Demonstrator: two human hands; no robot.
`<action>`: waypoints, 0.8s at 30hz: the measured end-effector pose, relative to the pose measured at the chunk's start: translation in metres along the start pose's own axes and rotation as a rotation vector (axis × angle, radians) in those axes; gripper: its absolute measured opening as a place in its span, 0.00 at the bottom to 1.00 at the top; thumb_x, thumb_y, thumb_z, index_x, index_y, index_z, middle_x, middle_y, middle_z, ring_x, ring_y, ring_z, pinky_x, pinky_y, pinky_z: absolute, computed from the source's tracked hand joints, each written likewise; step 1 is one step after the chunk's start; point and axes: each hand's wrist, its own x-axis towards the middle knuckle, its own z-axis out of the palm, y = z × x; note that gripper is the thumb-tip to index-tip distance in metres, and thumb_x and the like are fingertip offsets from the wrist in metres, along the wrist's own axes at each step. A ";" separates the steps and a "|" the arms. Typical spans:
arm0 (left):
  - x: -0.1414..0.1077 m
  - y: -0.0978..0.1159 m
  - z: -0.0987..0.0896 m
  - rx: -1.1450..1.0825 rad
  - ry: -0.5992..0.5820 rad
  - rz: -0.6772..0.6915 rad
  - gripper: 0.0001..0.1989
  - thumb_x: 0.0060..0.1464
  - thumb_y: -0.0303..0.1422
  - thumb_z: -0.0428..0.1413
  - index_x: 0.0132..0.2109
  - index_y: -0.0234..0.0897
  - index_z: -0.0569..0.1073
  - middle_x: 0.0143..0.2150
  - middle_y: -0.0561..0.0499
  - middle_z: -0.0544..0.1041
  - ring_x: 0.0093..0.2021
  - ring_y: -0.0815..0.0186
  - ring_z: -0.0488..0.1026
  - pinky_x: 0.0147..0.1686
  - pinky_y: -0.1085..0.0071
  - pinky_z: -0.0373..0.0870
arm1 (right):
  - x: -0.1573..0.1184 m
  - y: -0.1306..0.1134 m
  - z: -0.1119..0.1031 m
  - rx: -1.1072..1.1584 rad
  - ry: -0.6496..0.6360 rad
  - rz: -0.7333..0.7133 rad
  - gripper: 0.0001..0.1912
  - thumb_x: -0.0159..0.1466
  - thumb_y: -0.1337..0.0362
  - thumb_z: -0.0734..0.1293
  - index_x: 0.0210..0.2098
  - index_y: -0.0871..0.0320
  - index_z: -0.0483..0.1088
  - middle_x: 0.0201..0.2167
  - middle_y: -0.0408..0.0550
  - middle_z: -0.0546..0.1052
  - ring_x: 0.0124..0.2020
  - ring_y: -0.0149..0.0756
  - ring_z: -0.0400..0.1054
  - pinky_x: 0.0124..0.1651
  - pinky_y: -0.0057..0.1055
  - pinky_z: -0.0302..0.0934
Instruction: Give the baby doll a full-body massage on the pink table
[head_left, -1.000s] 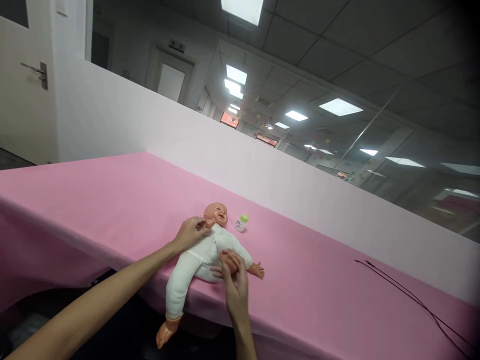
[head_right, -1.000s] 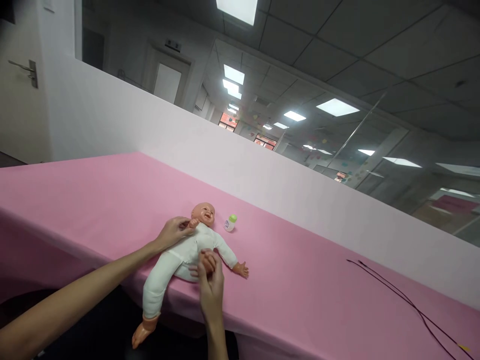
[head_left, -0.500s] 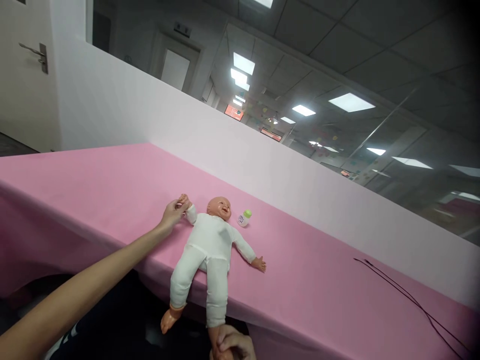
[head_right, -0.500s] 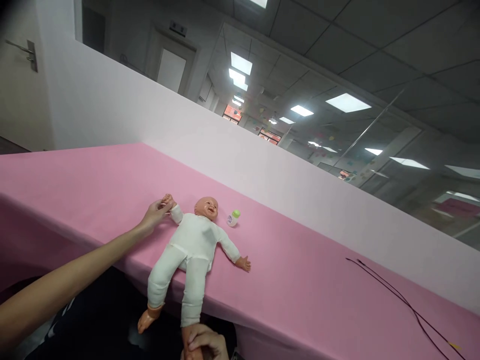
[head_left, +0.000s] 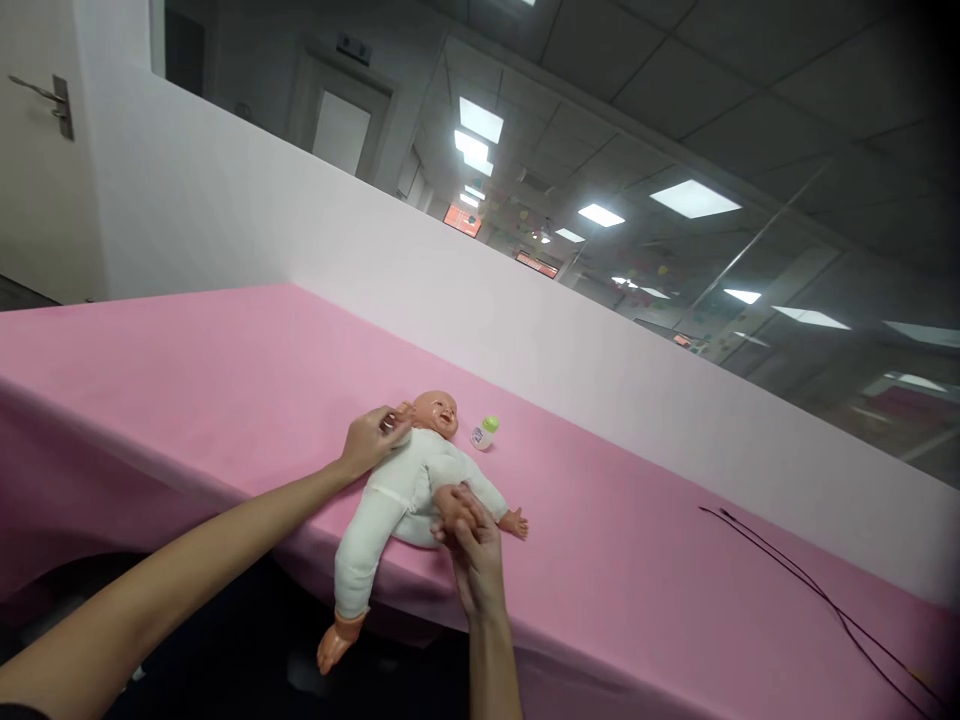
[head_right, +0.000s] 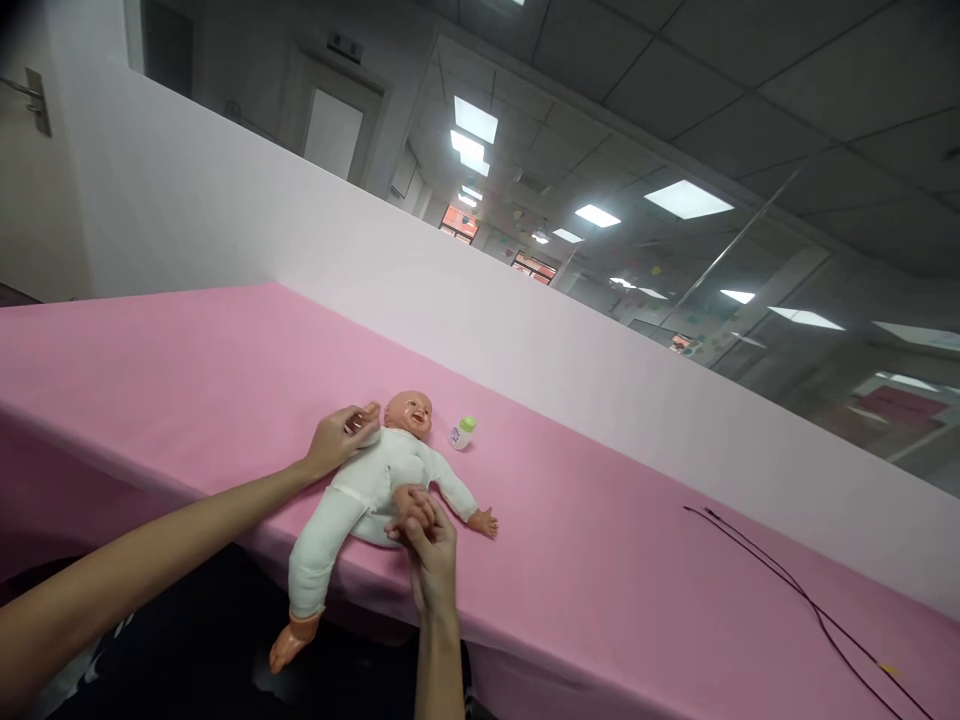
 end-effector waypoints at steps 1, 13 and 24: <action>0.003 -0.006 -0.003 -0.048 0.086 -0.075 0.16 0.62 0.49 0.57 0.39 0.40 0.76 0.33 0.50 0.80 0.33 0.61 0.75 0.36 0.68 0.66 | -0.012 0.004 -0.012 0.051 -0.011 -0.008 0.32 0.50 0.47 0.84 0.49 0.52 0.80 0.51 0.53 0.80 0.29 0.36 0.76 0.35 0.35 0.74; 0.005 -0.012 -0.010 -0.106 0.279 -0.149 0.17 0.63 0.50 0.56 0.43 0.40 0.74 0.35 0.50 0.80 0.34 0.62 0.77 0.35 0.70 0.68 | -0.096 0.025 -0.060 -0.078 -0.349 0.097 0.24 0.46 0.49 0.85 0.41 0.48 0.84 0.46 0.55 0.81 0.26 0.46 0.79 0.29 0.44 0.73; -0.004 -0.015 -0.005 0.015 0.000 0.165 0.16 0.64 0.48 0.58 0.43 0.39 0.76 0.34 0.50 0.82 0.30 0.63 0.77 0.32 0.70 0.68 | -0.001 -0.005 -0.003 0.027 0.047 0.010 0.30 0.53 0.47 0.83 0.50 0.54 0.81 0.51 0.56 0.82 0.33 0.38 0.78 0.40 0.36 0.76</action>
